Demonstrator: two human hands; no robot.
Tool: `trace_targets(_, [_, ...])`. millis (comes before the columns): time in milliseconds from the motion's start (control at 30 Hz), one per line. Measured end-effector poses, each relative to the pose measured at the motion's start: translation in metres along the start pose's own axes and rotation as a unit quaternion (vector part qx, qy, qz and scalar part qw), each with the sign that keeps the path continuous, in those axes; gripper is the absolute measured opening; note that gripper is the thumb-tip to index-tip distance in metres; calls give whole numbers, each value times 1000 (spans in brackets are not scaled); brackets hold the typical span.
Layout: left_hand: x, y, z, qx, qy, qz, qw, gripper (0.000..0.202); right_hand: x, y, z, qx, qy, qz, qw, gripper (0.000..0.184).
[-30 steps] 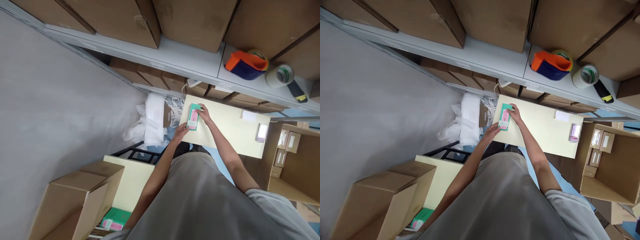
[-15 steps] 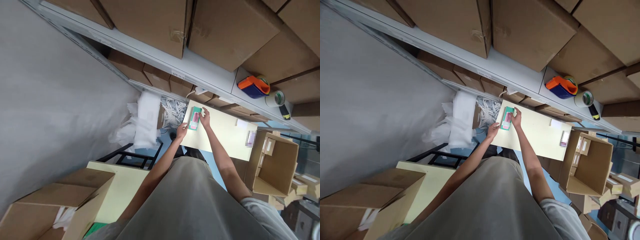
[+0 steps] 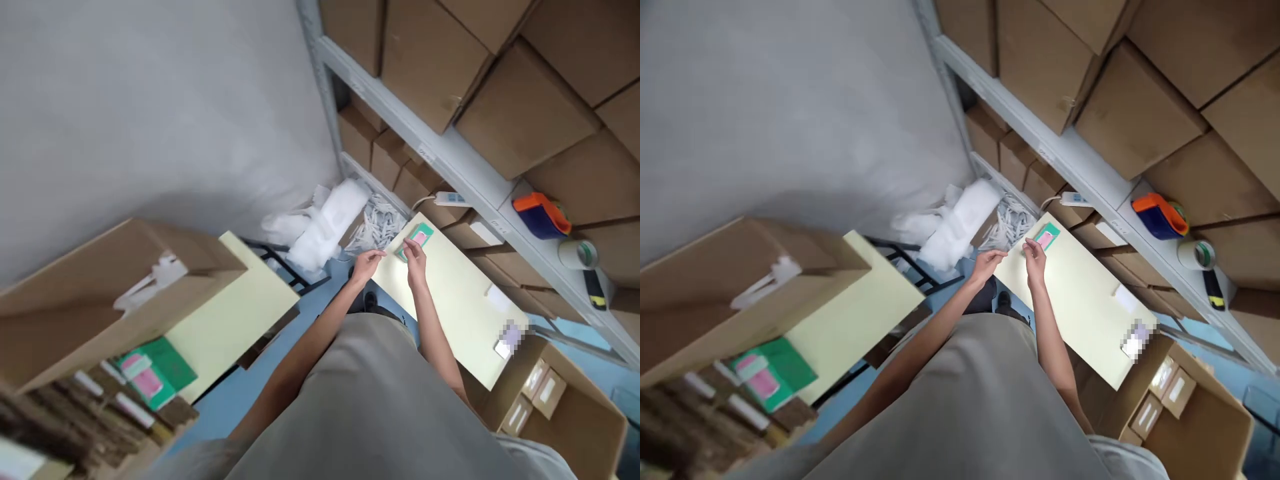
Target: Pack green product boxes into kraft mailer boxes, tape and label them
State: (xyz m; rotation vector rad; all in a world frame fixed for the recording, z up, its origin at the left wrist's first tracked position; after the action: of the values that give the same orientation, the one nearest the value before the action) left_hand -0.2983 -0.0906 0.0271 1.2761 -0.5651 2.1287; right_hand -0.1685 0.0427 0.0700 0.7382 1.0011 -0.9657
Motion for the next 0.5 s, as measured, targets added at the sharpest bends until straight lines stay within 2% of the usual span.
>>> trace_targets(100, [-10, 36, 49, 68, -26, 40, 997, 8, 14, -39, 30, -77, -22, -9, 997, 50])
trace_targets(233, [-24, 90, 121, 171, -36, 93, 980, 6, 38, -96, 90, -186, -56, -13, 981, 50])
trace_targets(367, [-31, 155, 189, 263, -48, 148, 952, 9, 49, -142, 158, -286, -54, 19, 956, 51])
trace_targets(500, [-42, 224, 250, 346, -73, 209, 912, 22, 50, -183, 222, -383, -24, 81, 920, 46])
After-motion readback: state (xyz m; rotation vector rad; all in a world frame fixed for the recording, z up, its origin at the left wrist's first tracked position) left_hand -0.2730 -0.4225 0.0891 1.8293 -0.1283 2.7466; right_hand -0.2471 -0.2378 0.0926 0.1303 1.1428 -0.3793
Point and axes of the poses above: each hand's wrist, its own z-axis away from the middle knuckle, its own y-axis out of the back of the hand, x = y × z, the point moved 4 cm from there along -z, towards the middle knuckle, and after that the axes turned 4 degrees about -y, right-handed, at the moved point
